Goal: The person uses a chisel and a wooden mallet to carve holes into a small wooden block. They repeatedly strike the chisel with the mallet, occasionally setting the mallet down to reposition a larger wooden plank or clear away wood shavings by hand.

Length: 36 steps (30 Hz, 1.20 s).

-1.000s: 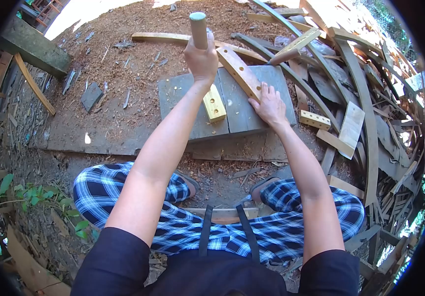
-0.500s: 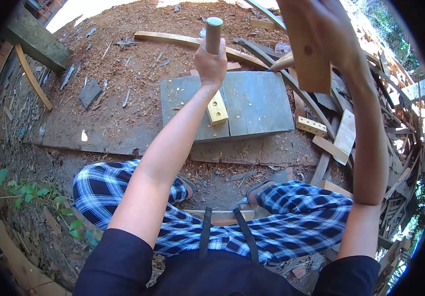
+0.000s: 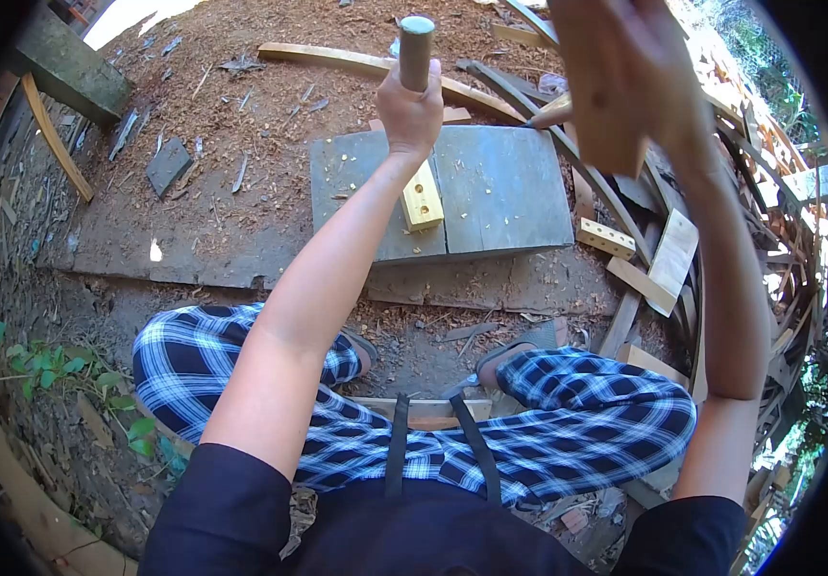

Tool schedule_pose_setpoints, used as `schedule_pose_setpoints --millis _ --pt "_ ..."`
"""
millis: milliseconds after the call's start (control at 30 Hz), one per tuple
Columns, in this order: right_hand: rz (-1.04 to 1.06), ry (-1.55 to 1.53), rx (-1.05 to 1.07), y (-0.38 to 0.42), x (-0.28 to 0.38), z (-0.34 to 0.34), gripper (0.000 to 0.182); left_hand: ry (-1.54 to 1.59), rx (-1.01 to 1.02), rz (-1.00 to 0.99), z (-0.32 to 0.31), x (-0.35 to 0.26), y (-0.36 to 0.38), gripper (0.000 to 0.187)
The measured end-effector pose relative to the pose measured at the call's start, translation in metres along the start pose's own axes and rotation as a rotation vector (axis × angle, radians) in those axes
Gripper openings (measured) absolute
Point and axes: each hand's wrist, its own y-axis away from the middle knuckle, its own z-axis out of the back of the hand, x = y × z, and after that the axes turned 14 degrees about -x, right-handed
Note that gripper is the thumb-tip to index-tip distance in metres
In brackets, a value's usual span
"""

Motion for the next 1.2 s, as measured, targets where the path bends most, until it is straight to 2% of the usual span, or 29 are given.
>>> schedule_pose_setpoints --millis 33,100,167,233,300,333,367,433,500,533,600,667,733,767,833,967,1033,1067,1167,1200 --pt "0.04 0.254 0.11 0.014 -0.012 -0.008 0.07 0.019 0.003 0.009 0.002 -0.001 -0.002 0.018" --pt "-0.279 0.193 0.604 0.009 -0.041 -0.01 0.076 -0.022 0.011 -0.059 0.001 -0.005 -0.002 0.018" --pt "-0.248 0.313 0.582 0.02 -0.064 -0.011 0.075 -0.057 0.014 -0.104 -0.002 -0.004 0.001 0.017" --pt "-0.444 -0.08 0.255 0.06 -0.091 -0.033 0.079 -0.011 0.004 -0.014 0.0 -0.004 0.001 0.016" --pt "-0.583 -0.028 0.16 0.106 -0.113 -0.057 0.08 0.002 0.0 -0.035 0.001 -0.007 0.002 0.015" --pt "-0.612 0.058 0.198 0.128 -0.127 -0.067 0.079 -0.001 0.001 -0.045 0.0 -0.003 0.001 0.015" --pt "-0.745 0.117 0.331 0.141 -0.128 -0.071 0.078 -0.004 0.006 -0.051 -0.001 -0.001 0.001 0.016" --pt "-0.665 0.299 0.422 0.177 -0.144 -0.085 0.078 -0.023 0.02 -0.021 0.0 -0.001 0.001 0.016" --pt "-0.683 0.448 0.691 0.177 -0.138 -0.087 0.073 -0.046 0.038 0.018 0.001 0.0 0.003 0.016" --pt "-0.696 0.45 0.695 0.187 -0.145 -0.095 0.073 -0.02 0.012 -0.026 0.0 -0.001 0.002 0.018" --pt "-0.031 0.72 0.223 0.204 -0.152 -0.115 0.081 -0.008 -0.035 -0.084 -0.002 -0.005 0.002 0.022" --pt "-0.286 0.448 0.269 0.193 -0.119 -0.132 0.088 -0.01 -0.041 -0.081 -0.004 -0.01 0.003 0.022" --pt "-0.39 0.367 0.263 0.203 -0.085 -0.163 0.089 -0.029 -0.053 -0.084 -0.004 -0.008 0.003 0.022" --pt "-0.484 0.304 0.306 0.205 -0.072 -0.175 0.084 -0.002 -0.05 -0.058 -0.005 -0.004 0.002 0.023" --pt "-0.615 0.219 0.261 0.219 -0.061 -0.201 0.076 0.008 -0.054 -0.035 -0.003 0.003 -0.002 0.023" --pt "-0.692 0.197 0.201 0.223 -0.053 -0.21 0.069 0.021 0.049 -0.028 -0.002 0.007 -0.02 0.023" --pt "-0.62 0.153 0.103 0.228 -0.057 -0.211 0.064 0.124 0.02 0.585 0.001 0.0 -0.041 0.02" --pt "-0.617 0.154 0.107 0.228 -0.057 -0.21 0.064 0.188 0.037 0.688 0.006 0.018 -0.052 0.023" --pt "-0.619 0.114 0.132 0.226 -0.058 -0.209 0.066 0.203 -0.093 0.951 0.025 0.062 -0.075 0.027" --pt "-0.615 0.109 0.142 0.226 -0.059 -0.209 0.066 0.202 -0.092 0.955 0.034 0.075 -0.074 0.027"
